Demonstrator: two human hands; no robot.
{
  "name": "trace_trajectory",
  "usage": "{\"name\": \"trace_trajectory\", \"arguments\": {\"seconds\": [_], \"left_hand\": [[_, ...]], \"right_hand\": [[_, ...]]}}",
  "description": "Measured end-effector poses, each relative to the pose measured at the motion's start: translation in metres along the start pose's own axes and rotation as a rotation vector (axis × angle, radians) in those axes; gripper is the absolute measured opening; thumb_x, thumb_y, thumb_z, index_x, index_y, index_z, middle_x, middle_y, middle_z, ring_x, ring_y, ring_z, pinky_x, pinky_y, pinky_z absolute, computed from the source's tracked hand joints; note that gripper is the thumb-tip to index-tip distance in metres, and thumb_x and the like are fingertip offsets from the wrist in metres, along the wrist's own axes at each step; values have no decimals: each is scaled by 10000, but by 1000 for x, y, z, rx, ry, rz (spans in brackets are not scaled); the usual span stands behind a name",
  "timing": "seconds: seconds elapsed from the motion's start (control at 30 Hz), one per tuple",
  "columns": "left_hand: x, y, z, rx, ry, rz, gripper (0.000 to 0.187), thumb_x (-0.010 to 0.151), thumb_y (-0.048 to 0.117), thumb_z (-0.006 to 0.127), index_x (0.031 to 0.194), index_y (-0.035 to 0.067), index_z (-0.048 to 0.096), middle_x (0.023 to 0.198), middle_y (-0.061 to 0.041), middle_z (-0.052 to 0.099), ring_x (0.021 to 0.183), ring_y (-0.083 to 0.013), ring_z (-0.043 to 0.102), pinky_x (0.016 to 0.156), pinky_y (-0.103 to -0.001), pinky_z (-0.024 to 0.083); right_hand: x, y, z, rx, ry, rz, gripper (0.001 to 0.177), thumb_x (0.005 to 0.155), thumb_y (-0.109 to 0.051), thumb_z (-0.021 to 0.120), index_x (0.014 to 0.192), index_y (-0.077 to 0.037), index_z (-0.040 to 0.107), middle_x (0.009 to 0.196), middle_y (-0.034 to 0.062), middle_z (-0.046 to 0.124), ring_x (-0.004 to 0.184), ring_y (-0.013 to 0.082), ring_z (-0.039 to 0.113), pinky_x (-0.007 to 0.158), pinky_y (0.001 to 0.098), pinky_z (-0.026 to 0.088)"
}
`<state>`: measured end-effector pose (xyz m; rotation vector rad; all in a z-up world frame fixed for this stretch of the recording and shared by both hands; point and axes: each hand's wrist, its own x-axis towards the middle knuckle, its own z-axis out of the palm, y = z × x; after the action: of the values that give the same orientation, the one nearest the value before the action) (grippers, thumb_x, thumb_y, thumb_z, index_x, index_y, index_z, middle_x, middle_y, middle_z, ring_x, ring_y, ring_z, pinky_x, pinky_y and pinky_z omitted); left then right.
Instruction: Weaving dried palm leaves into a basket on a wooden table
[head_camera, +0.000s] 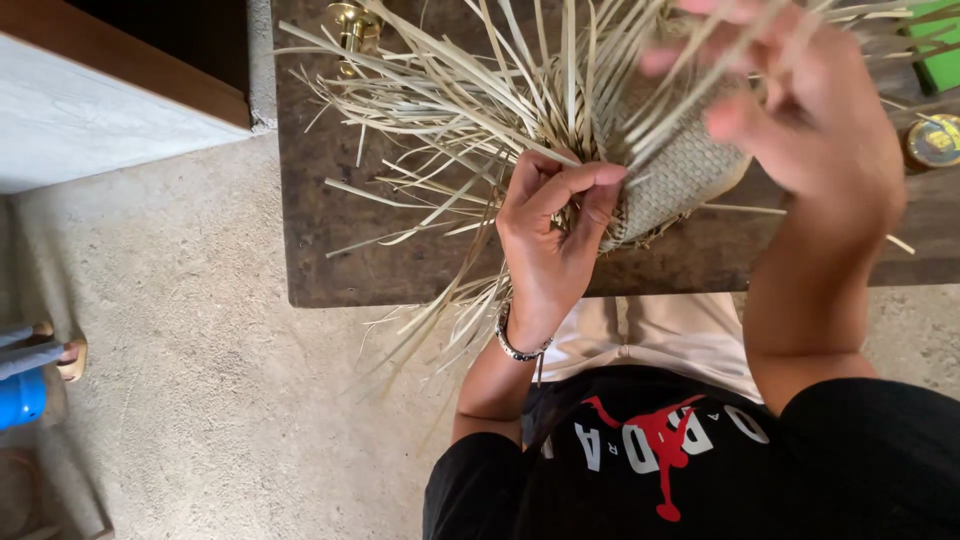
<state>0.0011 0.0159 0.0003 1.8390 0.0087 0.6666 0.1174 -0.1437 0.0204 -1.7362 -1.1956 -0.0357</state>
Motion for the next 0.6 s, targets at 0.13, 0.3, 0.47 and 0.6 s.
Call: {"name": "trace_trajectory", "arguments": {"seconds": [0.13, 0.3, 0.47, 0.6], "left_hand": [[1, 1, 0, 23, 1, -17, 178, 857, -8, 672, 970, 129, 655, 848, 2, 450, 754, -124, 496, 669, -236, 432], [0, 1, -2, 61, -30, -15, 149, 888, 51, 651, 1005, 141, 643, 859, -7, 441, 758, -134, 487, 662, -242, 429], [-1, -1, -3, 73, -30, -19, 189, 865, 27, 685, 1004, 148, 644, 851, 2, 434, 738, -123, 473, 612, -239, 421], [-1, -1, -6, 81, -57, -16, 176, 885, 69, 666, 1043, 141, 640, 866, -11, 448, 779, -144, 496, 657, -251, 442]], "right_hand": [[-34, -10, 35, 240, 374, -37, 1058, 598, -175, 656, 1499, -55, 115, 1560, 127, 195, 1307, 396, 453, 1323, 574, 315], [-51, -13, 79, 84, 613, 58, 789, 823, -115, 658, 1442, 8, 184, 1491, 172, 293, 1215, 442, 579, 1145, 482, 479], [-45, -23, 98, 264, 727, 64, 399, 856, 36, 675, 1206, 115, 500, 1462, 145, 316, 1020, 394, 685, 909, 370, 638], [-37, -35, 86, 59, 694, 200, 284, 868, -26, 712, 1096, 61, 566, 885, 175, 659, 705, 171, 606, 629, 239, 450]]}}
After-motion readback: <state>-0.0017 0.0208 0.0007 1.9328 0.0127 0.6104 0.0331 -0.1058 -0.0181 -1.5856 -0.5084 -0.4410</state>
